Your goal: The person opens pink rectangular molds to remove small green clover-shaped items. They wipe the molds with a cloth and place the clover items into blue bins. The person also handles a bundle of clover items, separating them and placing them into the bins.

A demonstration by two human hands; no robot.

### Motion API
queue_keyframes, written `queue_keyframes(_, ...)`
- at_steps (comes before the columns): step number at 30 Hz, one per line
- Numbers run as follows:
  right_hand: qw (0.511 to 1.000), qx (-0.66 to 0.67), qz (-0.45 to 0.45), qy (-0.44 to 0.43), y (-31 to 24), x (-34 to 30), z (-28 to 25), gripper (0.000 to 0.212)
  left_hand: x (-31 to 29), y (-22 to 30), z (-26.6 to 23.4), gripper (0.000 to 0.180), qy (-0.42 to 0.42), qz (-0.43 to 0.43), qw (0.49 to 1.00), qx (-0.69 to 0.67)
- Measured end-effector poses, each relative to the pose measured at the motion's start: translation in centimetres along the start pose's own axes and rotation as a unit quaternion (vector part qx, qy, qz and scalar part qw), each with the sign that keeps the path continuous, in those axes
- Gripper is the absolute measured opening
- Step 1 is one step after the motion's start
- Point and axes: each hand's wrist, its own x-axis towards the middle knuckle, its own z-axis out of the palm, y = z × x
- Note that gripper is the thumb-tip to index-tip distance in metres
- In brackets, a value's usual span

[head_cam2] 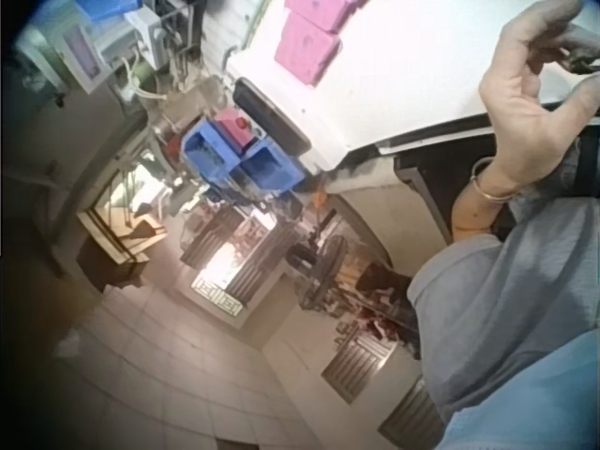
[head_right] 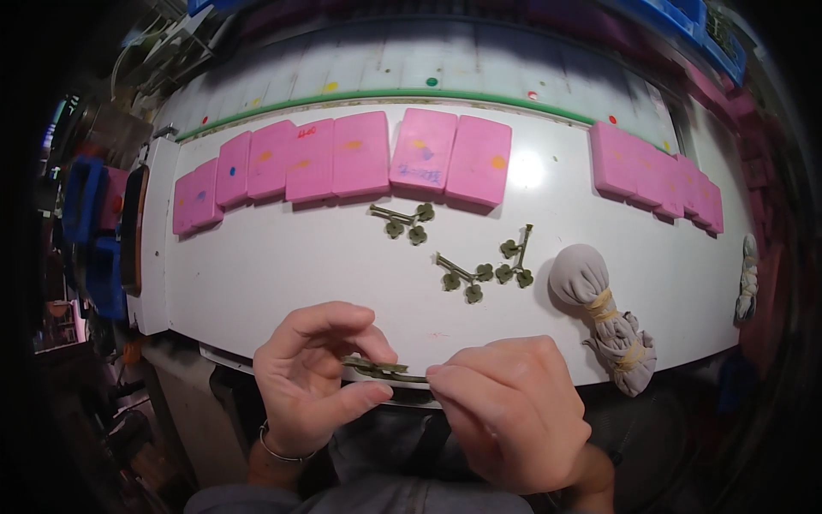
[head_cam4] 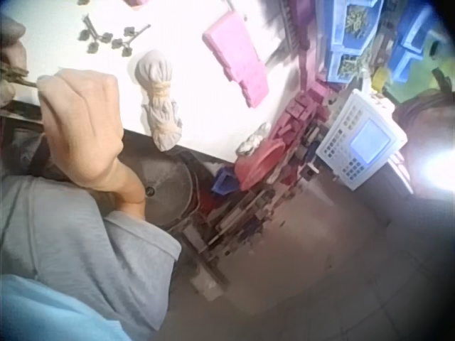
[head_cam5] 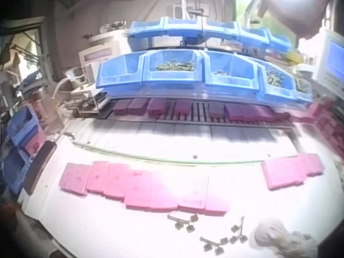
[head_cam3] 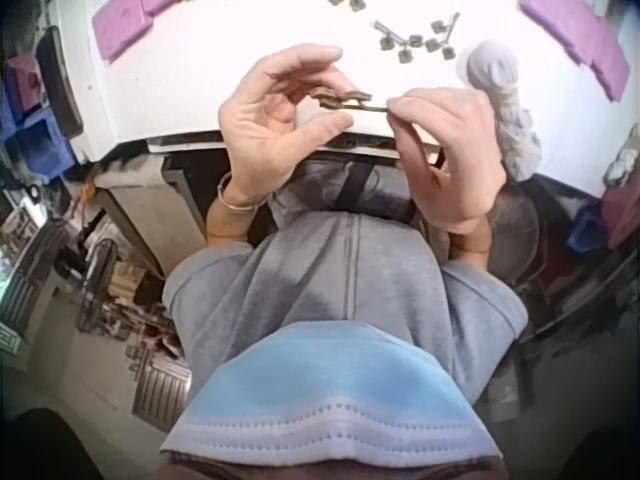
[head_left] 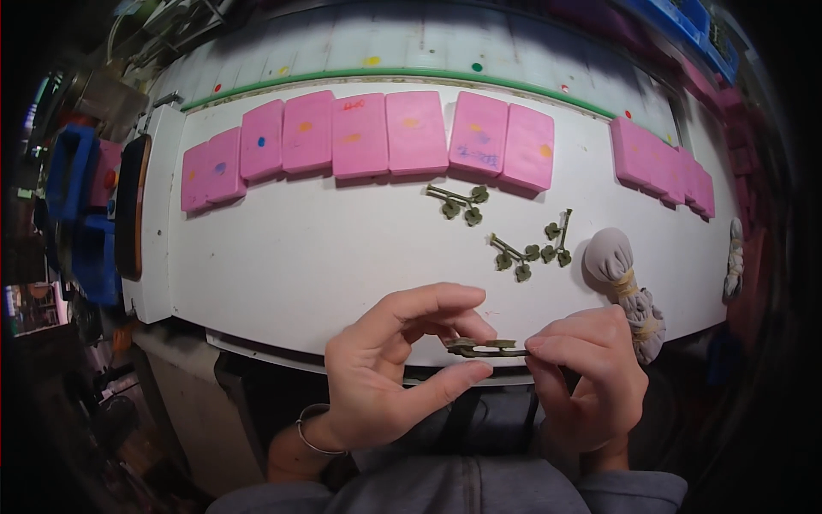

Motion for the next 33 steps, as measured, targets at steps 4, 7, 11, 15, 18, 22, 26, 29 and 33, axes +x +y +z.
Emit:
queue_keyframes(4, 0.998, 0.053, 0.021, 0.008, 0.1, -0.1, 0.5, 0.033, -0.3, 0.1, -0.2, 0.064, 0.003, 0.008, 1.0, -0.028)
queue_keyframes(7, 0.993, 0.106, 0.038, 0.024, 0.2, -0.3, 0.7, 0.031, -0.6, 0.1, -0.1, 0.064, 0.014, -0.015, 0.999, -0.039)
queue_keyframes(11, 0.983, 0.16, 0.081, 0.046, 0.4, -0.9, 1.5, 0.026, -1.1, 0.6, -0.3, 0.062, 0.001, -0.071, 0.997, -0.04)
queue_keyframes(15, 0.967, 0.207, 0.135, 0.056, 0.0, -1.2, 1.8, 0.024, -1.3, 0.5, 0.1, 0.053, 0.042, -0.088, 0.993, -0.067)
queue_keyframes(18, 0.962, 0.215, 0.155, 0.068, -0.1, -1.4, 1.9, 0.025, -1.4, 0.5, 0.3, 0.041, 0.051, -0.134, 0.984, -0.103)
queue_keyframes(22, 0.99, 0.118, 0.054, 0.062, 0.2, -1.2, 2.5, 0.026, -1.5, -1.2, 0.7, 0.028, 0.034, -0.155, 0.961, -0.225)
queue_keyframes(26, 0.993, 0.096, 0.04, 0.049, -0.1, -0.7, 2.6, 0.026, -1.5, -1.9, 1.3, 0.023, 0.067, -0.167, 0.948, -0.264)
queue_keyframes(29, 0.987, 0.134, 0.08, 0.044, -0.1, -0.9, 2.5, 0.024, -1.6, -2.0, 1.5, 0.02, 0.07, -0.176, 0.943, -0.275)
queue_keyframes(33, 0.976, 0.174, 0.118, 0.057, -0.4, -1.2, 2.5, 0.02, -1.9, -2.5, 1.7, 0.02, 0.07, -0.165, 0.943, -0.28)
